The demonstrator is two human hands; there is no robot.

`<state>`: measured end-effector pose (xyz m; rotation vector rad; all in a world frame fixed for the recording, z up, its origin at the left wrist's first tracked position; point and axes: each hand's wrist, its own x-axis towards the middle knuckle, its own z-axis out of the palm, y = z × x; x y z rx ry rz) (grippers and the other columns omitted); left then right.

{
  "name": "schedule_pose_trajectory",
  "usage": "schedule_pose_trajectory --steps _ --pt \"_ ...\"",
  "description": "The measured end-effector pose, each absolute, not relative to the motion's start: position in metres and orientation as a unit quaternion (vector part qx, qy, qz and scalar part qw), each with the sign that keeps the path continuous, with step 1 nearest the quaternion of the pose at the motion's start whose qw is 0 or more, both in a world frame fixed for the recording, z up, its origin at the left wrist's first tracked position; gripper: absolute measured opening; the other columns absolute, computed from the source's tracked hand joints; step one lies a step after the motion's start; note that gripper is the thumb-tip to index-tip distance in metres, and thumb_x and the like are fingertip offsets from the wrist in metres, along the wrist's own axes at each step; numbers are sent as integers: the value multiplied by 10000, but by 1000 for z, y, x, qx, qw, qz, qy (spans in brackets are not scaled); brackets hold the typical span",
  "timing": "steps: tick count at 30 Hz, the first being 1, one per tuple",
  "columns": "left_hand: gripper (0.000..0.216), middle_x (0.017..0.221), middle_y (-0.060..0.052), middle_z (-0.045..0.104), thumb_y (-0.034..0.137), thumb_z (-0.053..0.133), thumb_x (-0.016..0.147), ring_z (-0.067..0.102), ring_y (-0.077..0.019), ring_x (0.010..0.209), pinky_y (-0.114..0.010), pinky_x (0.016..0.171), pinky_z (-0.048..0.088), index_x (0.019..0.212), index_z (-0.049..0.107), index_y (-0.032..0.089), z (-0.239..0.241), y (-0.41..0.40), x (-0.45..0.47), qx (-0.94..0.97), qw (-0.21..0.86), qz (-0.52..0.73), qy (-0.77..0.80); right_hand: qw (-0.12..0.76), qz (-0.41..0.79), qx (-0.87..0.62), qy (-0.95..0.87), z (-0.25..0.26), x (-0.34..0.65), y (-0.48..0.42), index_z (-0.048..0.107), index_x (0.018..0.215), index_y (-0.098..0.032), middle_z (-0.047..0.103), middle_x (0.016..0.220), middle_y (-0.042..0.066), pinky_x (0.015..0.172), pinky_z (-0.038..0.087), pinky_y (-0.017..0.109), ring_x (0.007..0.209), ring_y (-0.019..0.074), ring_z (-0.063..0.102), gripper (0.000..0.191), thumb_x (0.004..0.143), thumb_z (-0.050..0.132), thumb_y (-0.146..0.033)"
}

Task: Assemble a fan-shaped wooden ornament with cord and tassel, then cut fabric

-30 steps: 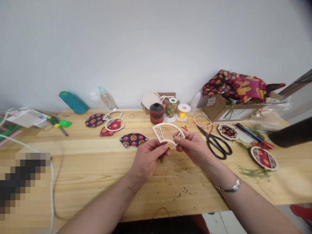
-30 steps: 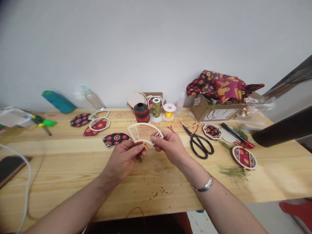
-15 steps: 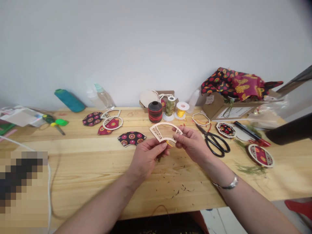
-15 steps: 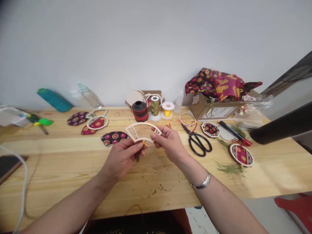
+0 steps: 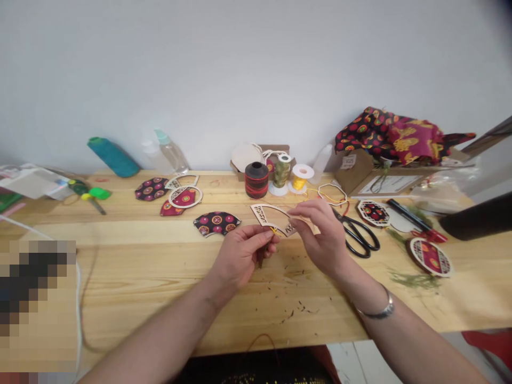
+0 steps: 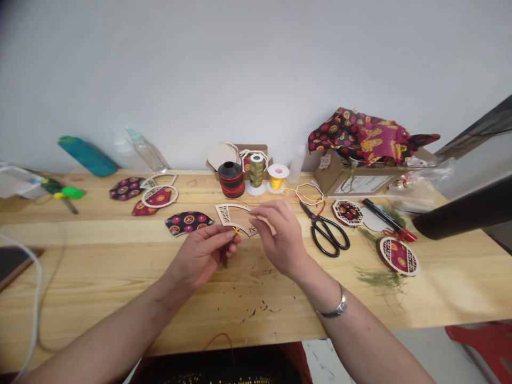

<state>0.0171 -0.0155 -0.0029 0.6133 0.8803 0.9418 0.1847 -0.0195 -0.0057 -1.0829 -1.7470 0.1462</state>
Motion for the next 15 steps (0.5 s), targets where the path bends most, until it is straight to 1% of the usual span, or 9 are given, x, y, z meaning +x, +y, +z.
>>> schedule_pose_trajectory --steps 2,6,11,15 --pt "179 603 -38 694 205 805 565 573 -77 497 -182 497 405 680 705 112 -4 -16 17 292 752 427 408 481 41 -406 -776 -4 184 -21 641 886 -201 652 838 54 761 464 364 824 185 564 110 876 570 -118" --pt "182 609 -36 685 212 790 585 565 -74 503 -183 500 397 706 710 102 -6 -17 16 305 753 414 411 427 44 -377 -821 -6 183 -22 626 901 -189 658 834 57 759 454 379 804 187 553 112 889 548 -110" --pt "163 606 -28 677 206 778 596 550 -69 497 -186 496 388 700 704 105 -8 -16 17 316 743 414 420 425 45 -384 -818 -8 184 -20 620 875 -176 655 824 63 741 449 364 790 184 543 124 895 524 -100" --pt "123 601 -15 669 204 750 627 534 -58 500 -180 498 379 698 715 110 -7 -16 17 355 716 418 433 412 46 -389 -823 -8 184 -20 621 874 -180 660 825 65 745 444 368 799 189 548 120 909 518 -131"
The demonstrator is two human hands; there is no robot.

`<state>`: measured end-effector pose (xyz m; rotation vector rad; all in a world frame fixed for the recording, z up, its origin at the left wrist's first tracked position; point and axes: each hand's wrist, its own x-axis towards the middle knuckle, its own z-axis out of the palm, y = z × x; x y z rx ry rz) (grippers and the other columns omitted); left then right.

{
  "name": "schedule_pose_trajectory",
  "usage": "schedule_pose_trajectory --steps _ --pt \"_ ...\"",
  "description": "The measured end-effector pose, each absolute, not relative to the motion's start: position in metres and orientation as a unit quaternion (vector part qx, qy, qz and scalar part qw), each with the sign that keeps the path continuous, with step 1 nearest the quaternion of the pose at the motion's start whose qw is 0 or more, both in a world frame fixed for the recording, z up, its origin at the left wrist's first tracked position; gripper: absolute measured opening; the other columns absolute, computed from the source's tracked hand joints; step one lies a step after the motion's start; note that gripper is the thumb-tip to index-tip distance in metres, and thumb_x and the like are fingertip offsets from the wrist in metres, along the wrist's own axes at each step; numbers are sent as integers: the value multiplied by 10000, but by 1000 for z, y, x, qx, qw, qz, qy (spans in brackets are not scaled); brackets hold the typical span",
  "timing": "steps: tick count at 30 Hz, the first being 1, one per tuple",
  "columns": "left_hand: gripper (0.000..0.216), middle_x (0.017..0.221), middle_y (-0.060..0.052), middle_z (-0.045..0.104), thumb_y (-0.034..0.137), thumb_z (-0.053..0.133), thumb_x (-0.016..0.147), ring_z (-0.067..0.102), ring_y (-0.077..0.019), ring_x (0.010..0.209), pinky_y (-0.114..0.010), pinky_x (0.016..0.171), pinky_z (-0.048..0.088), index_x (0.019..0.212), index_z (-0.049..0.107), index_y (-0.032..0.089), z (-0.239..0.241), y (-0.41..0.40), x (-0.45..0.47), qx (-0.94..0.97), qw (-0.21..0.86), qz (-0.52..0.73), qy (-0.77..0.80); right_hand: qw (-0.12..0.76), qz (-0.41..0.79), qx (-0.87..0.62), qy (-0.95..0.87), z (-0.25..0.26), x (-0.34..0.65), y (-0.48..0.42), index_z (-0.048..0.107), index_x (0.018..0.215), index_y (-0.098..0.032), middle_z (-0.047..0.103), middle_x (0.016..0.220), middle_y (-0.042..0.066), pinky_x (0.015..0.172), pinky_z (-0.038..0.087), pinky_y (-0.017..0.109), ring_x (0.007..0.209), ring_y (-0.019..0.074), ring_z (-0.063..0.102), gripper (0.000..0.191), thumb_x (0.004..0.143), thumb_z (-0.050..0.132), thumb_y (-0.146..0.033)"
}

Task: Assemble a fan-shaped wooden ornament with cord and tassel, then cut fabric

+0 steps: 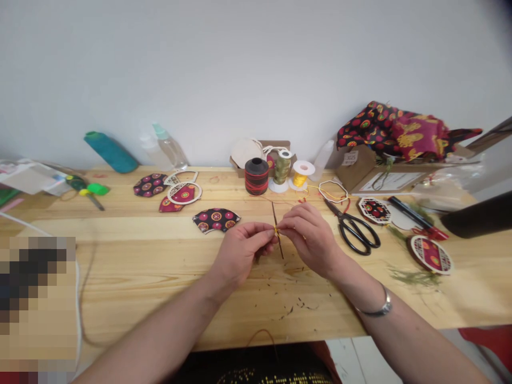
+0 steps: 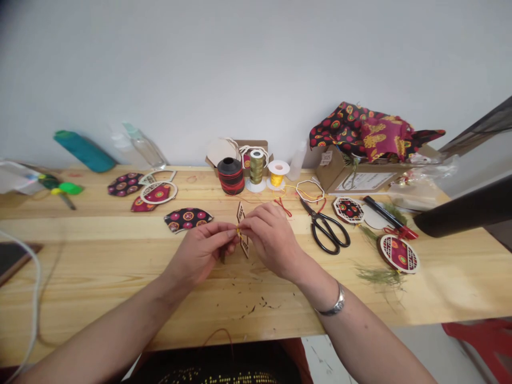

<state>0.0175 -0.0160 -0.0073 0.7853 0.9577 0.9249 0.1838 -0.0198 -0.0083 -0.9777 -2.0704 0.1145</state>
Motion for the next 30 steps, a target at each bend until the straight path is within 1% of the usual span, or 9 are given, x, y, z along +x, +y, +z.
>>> schedule_pose_trajectory --steps 8,13,17,19,21,24,26,28,30 --pt "84 577 7 653 195 723 648 525 -52 510 -173 514 390 695 723 125 -4 -17 17 406 661 425 466 407 65 -392 -822 -8 182 -20 643 849 -176 672 802 68 728 456 361 776 188 554 140 906 519 -147" --pt "114 606 -10 673 196 737 619 549 -63 508 -182 512 401 703 714 123 -7 -15 16 350 705 426 446 483 254 -473 -692 -9 181 -19 660 832 -200 684 769 20 665 485 298 701 146 602 84 825 597 -144" --pt "150 596 -18 667 198 750 591 549 -70 496 -183 490 394 708 707 114 -9 -14 15 314 737 420 427 493 363 -513 -602 -10 182 -17 670 881 -193 673 690 -5 627 489 283 613 128 601 122 805 575 -186" --pt "157 596 -20 667 201 753 589 550 -70 495 -182 489 395 707 705 111 -9 -13 15 311 739 420 426 486 352 -536 -594 -10 182 -17 676 893 -183 626 593 -22 608 476 286 552 123 569 152 839 539 -220" --pt "159 595 -21 668 203 756 587 551 -71 496 -182 491 397 708 705 112 -9 -13 15 312 736 421 428 472 291 -560 -616 -9 183 -18 690 805 -185 588 536 -20 607 460 299 547 134 545 189 871 532 -267" --pt "154 593 -19 670 203 758 589 549 -70 493 -184 493 395 705 708 116 -9 -13 16 323 726 425 434 470 139 -537 -686 -7 184 -20 692 705 -199 659 681 35 735 460 358 742 188 574 175 850 604 -245" --pt "145 597 -17 670 208 756 600 545 -67 493 -186 499 394 703 710 118 -7 -14 16 335 715 428 440 476 80 -485 -729 -6 184 -21 699 794 -204 682 810 56 787 452 379 834 203 570 95 839 620 -175" --pt "136 600 -13 667 211 753 610 541 -67 503 -191 511 396 701 711 119 -6 -15 17 351 701 430 449 465 70 -440 -765 -6 183 -22 682 868 -204 675 819 53 769 453 377 804 192 567 112 865 587 -146" --pt "125 598 -9 659 214 745 623 532 -69 514 -198 520 395 698 714 120 -4 -16 17 373 685 427 457 437 69 -413 -796 -7 182 -22 663 858 -204 671 789 45 759 445 379 775 187 560 119 891 559 -154"
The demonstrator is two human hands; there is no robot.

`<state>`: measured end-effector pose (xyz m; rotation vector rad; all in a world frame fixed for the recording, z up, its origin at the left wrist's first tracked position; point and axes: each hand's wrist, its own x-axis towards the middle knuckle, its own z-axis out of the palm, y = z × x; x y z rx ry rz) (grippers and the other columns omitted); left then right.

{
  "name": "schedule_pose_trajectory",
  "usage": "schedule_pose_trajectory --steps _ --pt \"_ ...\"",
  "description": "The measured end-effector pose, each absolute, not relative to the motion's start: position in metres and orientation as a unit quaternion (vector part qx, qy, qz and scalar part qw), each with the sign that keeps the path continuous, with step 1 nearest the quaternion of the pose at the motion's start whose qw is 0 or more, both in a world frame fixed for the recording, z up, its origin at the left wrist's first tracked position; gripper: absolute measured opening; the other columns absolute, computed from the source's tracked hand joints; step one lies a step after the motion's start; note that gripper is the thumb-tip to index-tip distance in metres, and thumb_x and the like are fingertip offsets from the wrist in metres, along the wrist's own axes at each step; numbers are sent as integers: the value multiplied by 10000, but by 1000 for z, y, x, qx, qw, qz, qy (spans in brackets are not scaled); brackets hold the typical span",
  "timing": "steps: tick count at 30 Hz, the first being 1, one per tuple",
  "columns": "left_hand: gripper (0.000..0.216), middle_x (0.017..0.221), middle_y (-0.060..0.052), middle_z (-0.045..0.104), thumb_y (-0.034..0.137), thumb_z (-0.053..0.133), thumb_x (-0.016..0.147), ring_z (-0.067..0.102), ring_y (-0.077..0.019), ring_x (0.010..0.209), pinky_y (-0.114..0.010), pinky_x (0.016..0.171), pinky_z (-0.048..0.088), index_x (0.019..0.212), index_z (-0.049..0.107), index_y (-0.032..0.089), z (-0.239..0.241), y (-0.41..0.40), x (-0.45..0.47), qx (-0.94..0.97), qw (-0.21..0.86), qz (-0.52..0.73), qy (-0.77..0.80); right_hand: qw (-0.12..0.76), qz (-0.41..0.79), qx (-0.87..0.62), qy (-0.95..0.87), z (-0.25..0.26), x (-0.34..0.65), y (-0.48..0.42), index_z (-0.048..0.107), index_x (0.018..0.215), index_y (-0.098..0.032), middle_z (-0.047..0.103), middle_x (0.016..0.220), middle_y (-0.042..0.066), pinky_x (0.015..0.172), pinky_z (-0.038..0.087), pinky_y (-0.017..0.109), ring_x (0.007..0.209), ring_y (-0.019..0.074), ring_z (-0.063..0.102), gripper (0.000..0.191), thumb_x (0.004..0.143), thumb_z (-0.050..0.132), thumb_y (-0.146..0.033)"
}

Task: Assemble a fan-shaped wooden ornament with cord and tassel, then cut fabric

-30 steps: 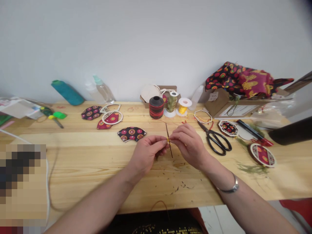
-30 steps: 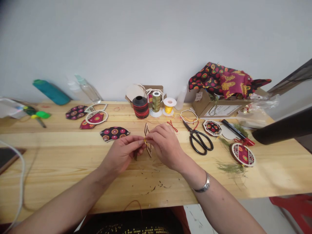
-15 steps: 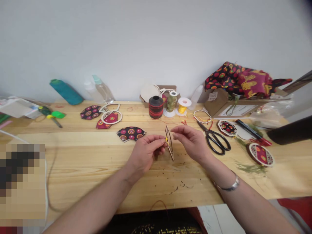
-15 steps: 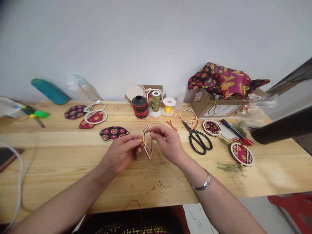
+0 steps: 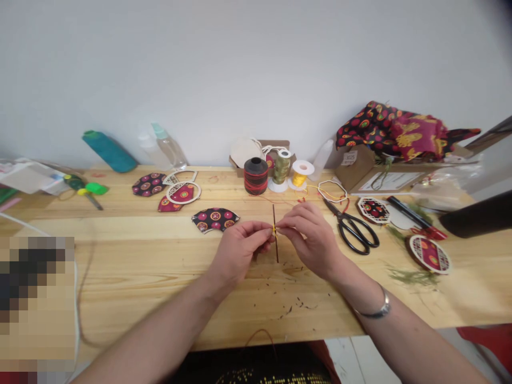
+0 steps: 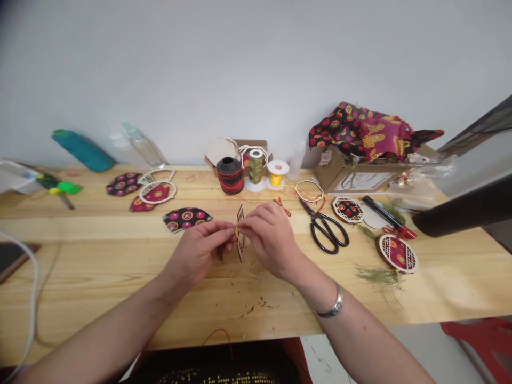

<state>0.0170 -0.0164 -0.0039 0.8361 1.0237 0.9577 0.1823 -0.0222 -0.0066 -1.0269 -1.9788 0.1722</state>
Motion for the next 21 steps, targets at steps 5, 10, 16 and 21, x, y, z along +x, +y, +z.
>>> schedule_pose_trajectory --steps 5,10,16,21 --pt "96 598 4 643 219 711 667 515 -76 529 -208 527 391 716 723 138 -3 -17 16 433 644 414 476 400 59 -415 -815 -9 182 -21 643 844 -195 663 789 52 738 422 373 797 196 542 139 918 526 -185" --pt "75 587 19 637 220 695 694 513 -77 524 -205 529 404 724 723 157 -3 -18 15 466 616 407 488 381 46 -417 -824 -8 181 -22 631 846 -190 666 791 53 721 406 357 789 194 538 145 918 512 -152" --pt "61 588 15 644 196 692 690 521 -78 512 -202 509 411 727 719 157 0 -18 15 480 595 400 506 350 -14 -403 -846 -9 182 -21 623 867 -178 671 803 62 719 388 359 797 202 508 135 927 505 -157" --pt "67 592 10 650 183 687 687 537 -86 518 -213 528 432 736 720 152 1 -19 15 474 597 399 509 322 -26 -407 -854 -14 184 -21 610 865 -192 666 813 49 734 375 360 820 202 504 125 928 507 -159"
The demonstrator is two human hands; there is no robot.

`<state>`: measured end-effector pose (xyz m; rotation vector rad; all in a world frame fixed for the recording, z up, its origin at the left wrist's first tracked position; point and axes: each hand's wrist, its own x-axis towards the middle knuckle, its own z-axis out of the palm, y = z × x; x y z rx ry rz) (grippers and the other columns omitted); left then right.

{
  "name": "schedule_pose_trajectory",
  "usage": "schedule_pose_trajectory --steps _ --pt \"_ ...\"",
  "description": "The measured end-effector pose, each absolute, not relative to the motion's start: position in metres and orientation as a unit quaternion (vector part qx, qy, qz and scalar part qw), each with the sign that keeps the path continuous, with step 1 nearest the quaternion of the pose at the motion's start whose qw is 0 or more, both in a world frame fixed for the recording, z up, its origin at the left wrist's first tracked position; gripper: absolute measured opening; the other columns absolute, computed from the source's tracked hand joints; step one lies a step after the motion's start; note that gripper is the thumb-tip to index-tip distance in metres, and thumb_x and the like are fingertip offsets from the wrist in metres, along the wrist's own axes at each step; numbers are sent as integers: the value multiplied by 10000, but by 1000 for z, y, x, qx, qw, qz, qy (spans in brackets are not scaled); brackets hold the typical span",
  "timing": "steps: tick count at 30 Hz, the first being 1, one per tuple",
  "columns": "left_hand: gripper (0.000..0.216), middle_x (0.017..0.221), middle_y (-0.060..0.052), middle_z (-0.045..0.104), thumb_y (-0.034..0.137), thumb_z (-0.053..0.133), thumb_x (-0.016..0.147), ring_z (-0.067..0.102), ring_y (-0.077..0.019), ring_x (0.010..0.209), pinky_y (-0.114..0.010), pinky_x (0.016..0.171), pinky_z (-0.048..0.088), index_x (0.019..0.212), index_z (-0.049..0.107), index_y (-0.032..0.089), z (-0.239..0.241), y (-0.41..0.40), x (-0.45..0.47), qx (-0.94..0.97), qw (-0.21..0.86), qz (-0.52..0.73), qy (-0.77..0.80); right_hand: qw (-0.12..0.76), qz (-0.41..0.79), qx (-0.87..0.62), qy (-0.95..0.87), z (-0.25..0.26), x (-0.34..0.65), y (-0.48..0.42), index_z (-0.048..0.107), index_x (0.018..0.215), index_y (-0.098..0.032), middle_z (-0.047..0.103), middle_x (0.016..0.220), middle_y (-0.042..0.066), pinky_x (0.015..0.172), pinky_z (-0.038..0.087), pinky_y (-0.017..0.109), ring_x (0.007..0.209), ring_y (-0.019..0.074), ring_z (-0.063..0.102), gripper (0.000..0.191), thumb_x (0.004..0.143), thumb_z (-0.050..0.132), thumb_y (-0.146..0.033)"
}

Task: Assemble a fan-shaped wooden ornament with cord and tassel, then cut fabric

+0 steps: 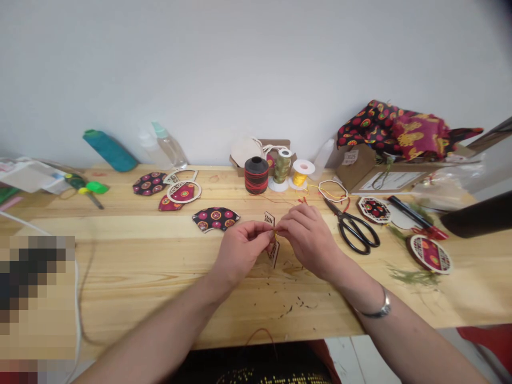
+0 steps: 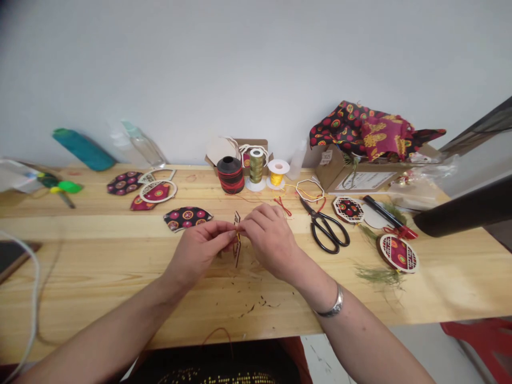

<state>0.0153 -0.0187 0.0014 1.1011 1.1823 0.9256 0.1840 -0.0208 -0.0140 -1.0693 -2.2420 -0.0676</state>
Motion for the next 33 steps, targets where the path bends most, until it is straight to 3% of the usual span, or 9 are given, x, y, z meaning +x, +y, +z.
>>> schedule_pose_trajectory --steps 18,27,33 --pt "70 574 7 641 187 666 726 546 -97 514 -213 514 419 753 725 160 2 -19 16 501 585 383 510 360 22 -429 -828 -14 180 -19 627 779 -172 653 743 60 694 407 340 755 195 520 171 911 519 -158" --pt "191 793 -21 752 183 648 761 661 -163 705 -279 712 511 897 768 244 -14 -22 12 615 457 421 484 367 25 -433 -823 -15 180 -19 640 792 -169 650 750 71 686 420 348 762 206 523 192 911 491 -156" --pt "181 843 -30 760 196 633 785 674 -172 744 -284 733 512 903 764 237 -17 -22 11 643 416 414 492 374 44 -429 -821 -14 180 -19 638 799 -170 653 754 72 701 444 347 758 204 533 177 905 500 -137"
